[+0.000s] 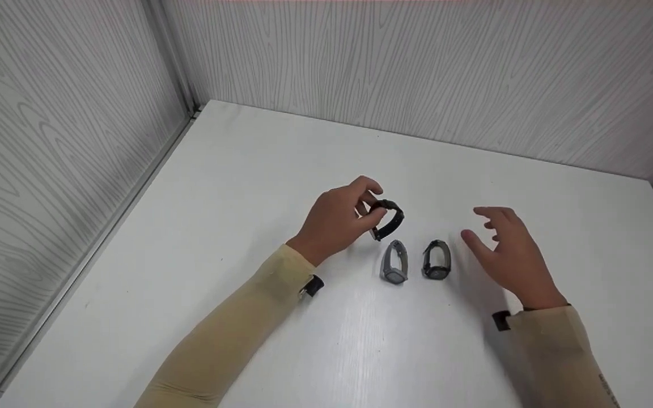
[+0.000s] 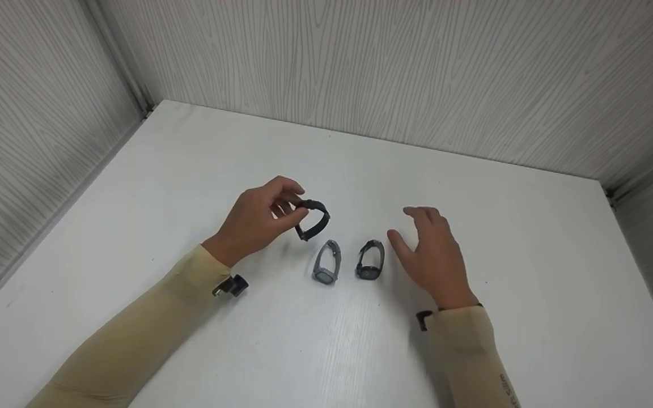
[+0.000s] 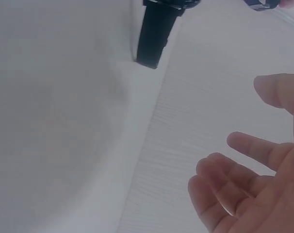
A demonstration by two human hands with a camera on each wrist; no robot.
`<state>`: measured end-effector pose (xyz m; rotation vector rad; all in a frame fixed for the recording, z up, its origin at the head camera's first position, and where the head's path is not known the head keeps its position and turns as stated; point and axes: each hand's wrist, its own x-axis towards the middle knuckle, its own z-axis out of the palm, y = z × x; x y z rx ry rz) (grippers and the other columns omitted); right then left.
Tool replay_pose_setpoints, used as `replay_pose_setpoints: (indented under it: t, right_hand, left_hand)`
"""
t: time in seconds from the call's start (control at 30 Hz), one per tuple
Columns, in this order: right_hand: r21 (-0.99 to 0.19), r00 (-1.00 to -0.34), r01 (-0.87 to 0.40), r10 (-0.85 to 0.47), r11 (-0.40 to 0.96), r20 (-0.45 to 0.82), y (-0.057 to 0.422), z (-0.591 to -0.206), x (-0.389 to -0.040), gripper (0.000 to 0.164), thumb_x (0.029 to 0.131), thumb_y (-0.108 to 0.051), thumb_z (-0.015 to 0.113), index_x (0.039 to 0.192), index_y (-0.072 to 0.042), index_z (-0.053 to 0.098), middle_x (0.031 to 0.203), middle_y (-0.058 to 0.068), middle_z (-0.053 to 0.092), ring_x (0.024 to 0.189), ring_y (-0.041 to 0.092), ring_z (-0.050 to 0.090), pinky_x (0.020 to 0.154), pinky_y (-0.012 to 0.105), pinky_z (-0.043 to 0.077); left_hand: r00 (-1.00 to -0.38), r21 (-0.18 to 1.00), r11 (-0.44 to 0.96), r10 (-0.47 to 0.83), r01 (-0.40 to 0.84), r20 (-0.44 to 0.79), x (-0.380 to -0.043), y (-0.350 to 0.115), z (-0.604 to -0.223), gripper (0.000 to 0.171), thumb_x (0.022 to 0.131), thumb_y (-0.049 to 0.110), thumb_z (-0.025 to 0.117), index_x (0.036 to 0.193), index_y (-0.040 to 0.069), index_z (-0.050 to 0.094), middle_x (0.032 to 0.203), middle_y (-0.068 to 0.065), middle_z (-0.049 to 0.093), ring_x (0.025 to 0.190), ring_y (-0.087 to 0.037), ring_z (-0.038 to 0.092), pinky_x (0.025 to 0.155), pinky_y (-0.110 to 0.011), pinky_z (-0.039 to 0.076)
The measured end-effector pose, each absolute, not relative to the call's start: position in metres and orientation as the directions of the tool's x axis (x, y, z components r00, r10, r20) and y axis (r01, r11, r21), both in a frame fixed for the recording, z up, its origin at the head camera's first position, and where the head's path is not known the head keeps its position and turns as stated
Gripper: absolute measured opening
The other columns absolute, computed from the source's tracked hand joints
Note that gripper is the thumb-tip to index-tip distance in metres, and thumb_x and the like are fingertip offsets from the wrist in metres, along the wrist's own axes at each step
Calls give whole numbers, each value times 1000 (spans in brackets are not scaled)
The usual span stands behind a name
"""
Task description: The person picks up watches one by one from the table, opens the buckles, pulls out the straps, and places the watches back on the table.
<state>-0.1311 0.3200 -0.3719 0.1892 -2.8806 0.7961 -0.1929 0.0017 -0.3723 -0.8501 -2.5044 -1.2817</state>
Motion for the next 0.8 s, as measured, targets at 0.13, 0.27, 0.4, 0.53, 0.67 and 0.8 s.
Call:
replay_pose_setpoints:
  t: [0.13, 0.27, 0.4, 0.53, 0.67, 0.8]
  right_hand:
    - [-528, -965, -224, -110, 819, 238, 308, -360, -127, 51, 103, -36, 63, 146, -10, 53, 142, 12, 54, 113, 32, 59, 89, 51, 49]
    - [-571, -947, -302, -174, 763, 269, 293, -350, -123, 47, 103, -29, 66, 145, -12, 54, 138, 5, 58, 109, 23, 61, 87, 36, 49]
    - [-620, -929, -368, -237, 693, 285, 280, -340, -125, 49, 101, -27, 70, 145, -13, 54, 137, 3, 60, 111, 18, 61, 87, 24, 49]
    - [-619, -906, -423, -331, 662, 265, 268, -330, -129, 49, 99, -29, 73, 144, -17, 56, 136, -1, 60, 114, 16, 60, 89, 29, 51]
    - [-596, -871, -488, -402, 638, 284, 262, -325, -127, 36, 96, -18, 76, 130, -19, 65, 122, -9, 67, 105, 11, 63, 85, 31, 53]
    - [-577, -843, -539, -397, 614, 364, 260, -323, -122, 28, 93, -6, 77, 117, -20, 71, 106, -15, 70, 95, 8, 64, 80, 27, 52]
  left_hand:
    - [-793, 671, 433, 418, 602, 442, -190, 4, -369, 22, 99, 26, 69, 118, 16, 65, 100, 11, 74, 84, 1, 65, 73, -23, 52]
    - [-762, 650, 408, 439, 641, 476, -186, 7, -365, 20, 100, 24, 69, 117, 15, 65, 103, 9, 75, 88, -1, 66, 74, -21, 52]
    - [-717, 631, 357, 461, 689, 523, -183, 11, -363, 22, 100, 23, 68, 119, 12, 64, 106, 7, 75, 90, -2, 66, 74, -20, 53]
    - [-638, 569, 305, 488, 764, 595, -180, 14, -363, 23, 102, 23, 68, 121, 11, 63, 108, 4, 74, 92, -4, 66, 73, -22, 54]
    - [-538, 490, 243, 525, 837, 659, -176, 17, -363, 20, 103, 22, 66, 119, 10, 65, 108, 3, 71, 95, -7, 66, 72, -21, 54]
    - [-496, 471, 195, 532, 860, 686, -172, 19, -359, 20, 102, 21, 66, 118, 10, 66, 108, 2, 70, 94, -9, 66, 72, -19, 53]
